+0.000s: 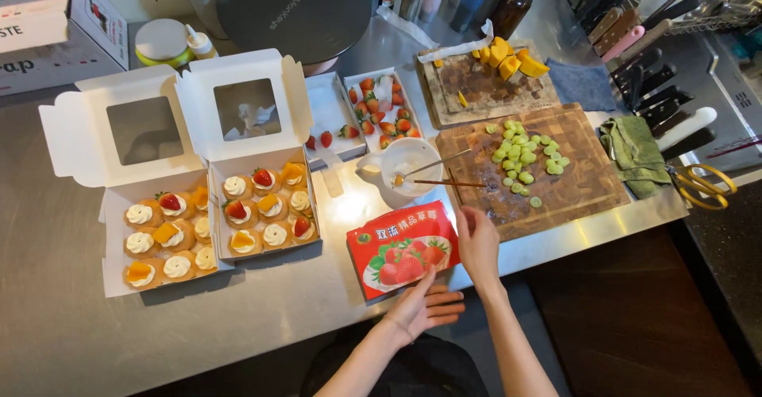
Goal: Decorating fruit tarts with sliced strawberries and grapes using a glaze and brush.
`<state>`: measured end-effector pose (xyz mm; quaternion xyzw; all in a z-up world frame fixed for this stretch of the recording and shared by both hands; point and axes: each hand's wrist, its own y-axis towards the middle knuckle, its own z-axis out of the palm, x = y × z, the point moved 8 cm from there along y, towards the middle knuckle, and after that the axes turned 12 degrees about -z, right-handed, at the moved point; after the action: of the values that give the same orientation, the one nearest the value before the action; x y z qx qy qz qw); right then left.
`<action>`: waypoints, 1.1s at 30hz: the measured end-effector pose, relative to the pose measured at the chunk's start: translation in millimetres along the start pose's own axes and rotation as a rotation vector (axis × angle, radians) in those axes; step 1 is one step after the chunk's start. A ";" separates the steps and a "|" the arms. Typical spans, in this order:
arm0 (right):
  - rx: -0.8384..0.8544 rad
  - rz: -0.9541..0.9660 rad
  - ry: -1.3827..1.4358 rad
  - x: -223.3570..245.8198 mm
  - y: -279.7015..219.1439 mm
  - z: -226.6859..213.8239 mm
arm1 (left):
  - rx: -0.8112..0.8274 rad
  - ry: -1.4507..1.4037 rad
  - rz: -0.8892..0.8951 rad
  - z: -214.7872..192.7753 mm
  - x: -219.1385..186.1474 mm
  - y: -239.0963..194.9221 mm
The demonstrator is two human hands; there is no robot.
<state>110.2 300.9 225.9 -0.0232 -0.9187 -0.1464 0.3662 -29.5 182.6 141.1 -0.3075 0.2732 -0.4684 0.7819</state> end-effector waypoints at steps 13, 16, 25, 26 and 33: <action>0.118 0.296 0.318 -6.9 -63.9 -10.9 | -0.720 0.366 0.887 -65.3 -54.8 -92.2; 0.115 0.323 0.444 -40.9 -76.5 4.5 | -0.750 0.472 0.832 -70.1 -52.0 -96.6; 0.019 0.312 0.496 -8.3 -77.7 -16.1 | -0.540 0.329 1.010 -29.0 -57.4 -129.1; 0.021 0.320 0.494 -11.5 -80.1 -17.8 | -0.543 0.330 1.002 -26.9 -59.4 -127.9; -0.071 0.764 0.993 -82.1 -126.1 -56.3 | 0.074 0.969 1.139 85.8 -35.0 -180.5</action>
<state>188.8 169.6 177.1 -0.2915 -0.5604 -0.0290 0.7747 -84.4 166.3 335.8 0.1489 0.6881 -0.0829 0.7053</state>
